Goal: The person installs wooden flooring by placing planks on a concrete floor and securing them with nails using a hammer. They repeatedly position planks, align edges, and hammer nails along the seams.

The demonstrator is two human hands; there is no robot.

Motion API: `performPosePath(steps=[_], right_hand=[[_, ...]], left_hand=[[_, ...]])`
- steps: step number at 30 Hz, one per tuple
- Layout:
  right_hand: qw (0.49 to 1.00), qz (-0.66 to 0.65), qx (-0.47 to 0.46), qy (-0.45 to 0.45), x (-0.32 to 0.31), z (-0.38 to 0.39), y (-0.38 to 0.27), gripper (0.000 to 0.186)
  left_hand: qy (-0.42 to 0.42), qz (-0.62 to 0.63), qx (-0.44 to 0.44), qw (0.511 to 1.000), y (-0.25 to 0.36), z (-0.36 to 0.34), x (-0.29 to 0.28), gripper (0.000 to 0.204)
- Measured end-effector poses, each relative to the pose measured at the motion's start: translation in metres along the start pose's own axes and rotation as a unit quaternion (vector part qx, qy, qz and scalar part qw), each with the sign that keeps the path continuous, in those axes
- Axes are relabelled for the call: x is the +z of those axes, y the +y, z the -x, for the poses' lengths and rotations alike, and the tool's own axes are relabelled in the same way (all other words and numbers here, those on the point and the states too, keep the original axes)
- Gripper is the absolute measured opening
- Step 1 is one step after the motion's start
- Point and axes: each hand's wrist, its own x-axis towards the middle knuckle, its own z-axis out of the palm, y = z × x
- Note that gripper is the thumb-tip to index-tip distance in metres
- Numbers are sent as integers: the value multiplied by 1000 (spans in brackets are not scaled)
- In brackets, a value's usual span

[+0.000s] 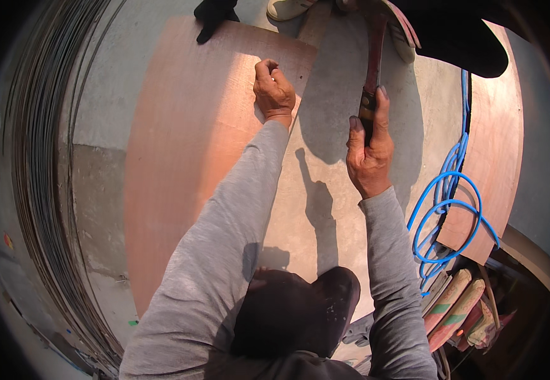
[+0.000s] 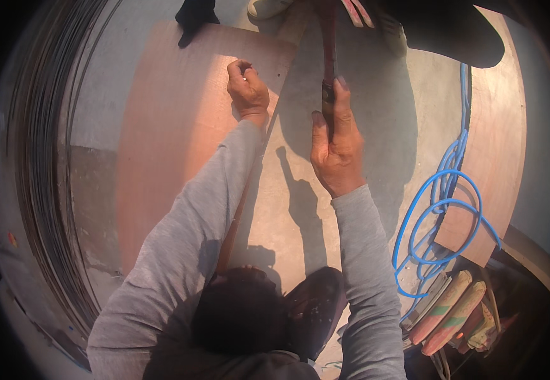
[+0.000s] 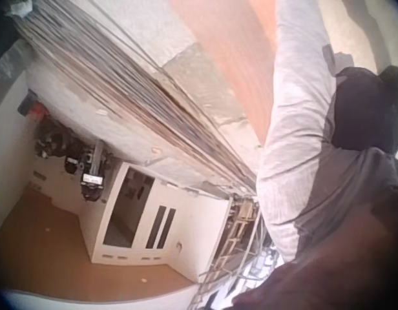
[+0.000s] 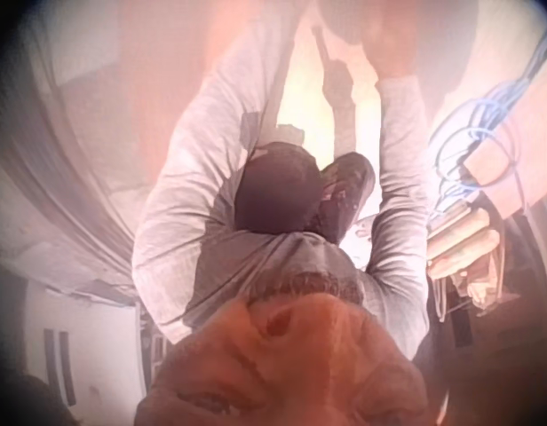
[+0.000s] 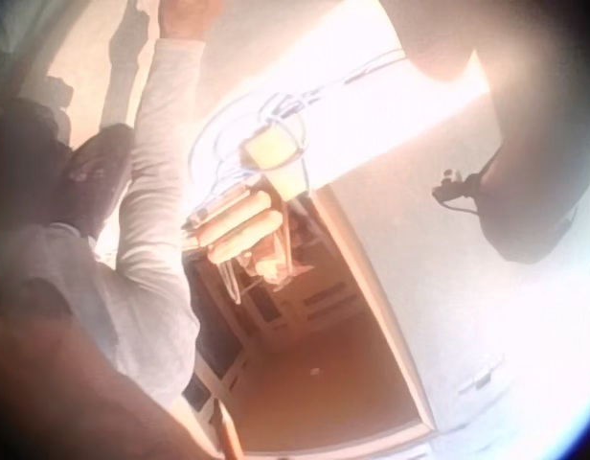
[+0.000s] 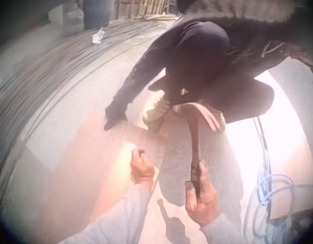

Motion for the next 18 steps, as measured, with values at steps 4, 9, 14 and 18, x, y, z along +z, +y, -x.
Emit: performPosePath(steps=[4, 9, 14, 18], right_hand=[[928, 210, 154, -268, 1, -6, -10, 80], [994, 98, -16, -54, 2, -15, -32, 78], [918, 204, 155, -302, -29, -28, -20, 66], [933, 121, 108, -320, -95, -11, -2, 60]], left_hand=[[-22, 5, -58, 998, 6, -5, -3, 22], [-33, -11, -24, 999, 7, -3, -8, 23], [-53, -12, -27, 998, 0, -5, -5, 27], [-69, -64, 13, 995, -5, -8, -6, 28]])
